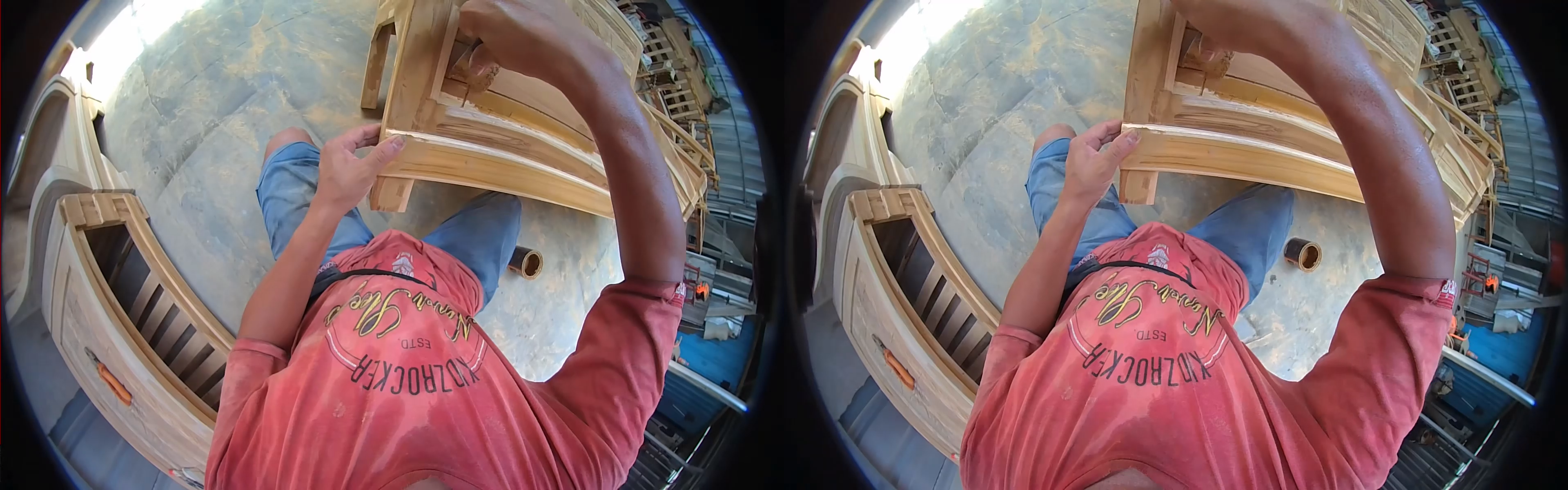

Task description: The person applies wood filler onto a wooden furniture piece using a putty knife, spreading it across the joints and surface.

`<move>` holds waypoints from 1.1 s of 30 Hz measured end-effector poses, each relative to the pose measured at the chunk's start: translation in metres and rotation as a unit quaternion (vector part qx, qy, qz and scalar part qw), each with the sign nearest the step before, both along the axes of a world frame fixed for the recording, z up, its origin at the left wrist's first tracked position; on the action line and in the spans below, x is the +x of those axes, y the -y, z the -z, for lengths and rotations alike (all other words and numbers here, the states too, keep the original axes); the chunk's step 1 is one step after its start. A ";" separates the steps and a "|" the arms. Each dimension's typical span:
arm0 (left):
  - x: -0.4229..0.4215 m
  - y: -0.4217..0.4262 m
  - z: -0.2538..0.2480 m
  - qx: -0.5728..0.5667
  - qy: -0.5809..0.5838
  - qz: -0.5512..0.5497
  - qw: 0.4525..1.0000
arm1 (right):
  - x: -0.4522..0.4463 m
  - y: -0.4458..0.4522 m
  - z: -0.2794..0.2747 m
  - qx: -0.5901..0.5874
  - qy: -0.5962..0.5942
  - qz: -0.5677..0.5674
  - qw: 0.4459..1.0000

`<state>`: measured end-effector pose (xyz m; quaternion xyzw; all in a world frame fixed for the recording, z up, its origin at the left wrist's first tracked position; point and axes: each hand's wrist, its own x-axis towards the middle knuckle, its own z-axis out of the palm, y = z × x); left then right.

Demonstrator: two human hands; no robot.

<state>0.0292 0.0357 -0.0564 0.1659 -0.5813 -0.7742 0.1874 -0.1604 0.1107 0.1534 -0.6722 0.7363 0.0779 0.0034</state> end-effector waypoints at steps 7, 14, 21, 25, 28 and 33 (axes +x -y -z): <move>0.000 0.000 -0.005 0.001 0.007 0.005 1.000 | -0.041 0.003 0.050 -0.018 0.065 0.030 0.997; 0.000 0.000 0.000 0.000 0.001 0.002 1.000 | 0.012 -0.036 -0.009 -0.112 -0.189 0.012 0.975; 0.000 0.002 0.007 -0.030 0.013 0.010 0.999 | 0.028 -0.077 0.007 -0.168 -0.179 0.138 0.959; -0.002 0.000 0.007 -0.036 0.011 0.002 0.999 | 0.038 -0.100 0.036 -0.190 -0.145 0.279 0.930; 0.000 0.002 0.001 -0.047 0.021 0.009 0.999 | 0.048 -0.100 0.049 -0.189 -0.156 0.337 0.909; 0.001 0.002 0.002 -0.037 0.033 0.012 0.999 | 0.041 -0.091 0.057 -0.215 -0.150 0.303 0.916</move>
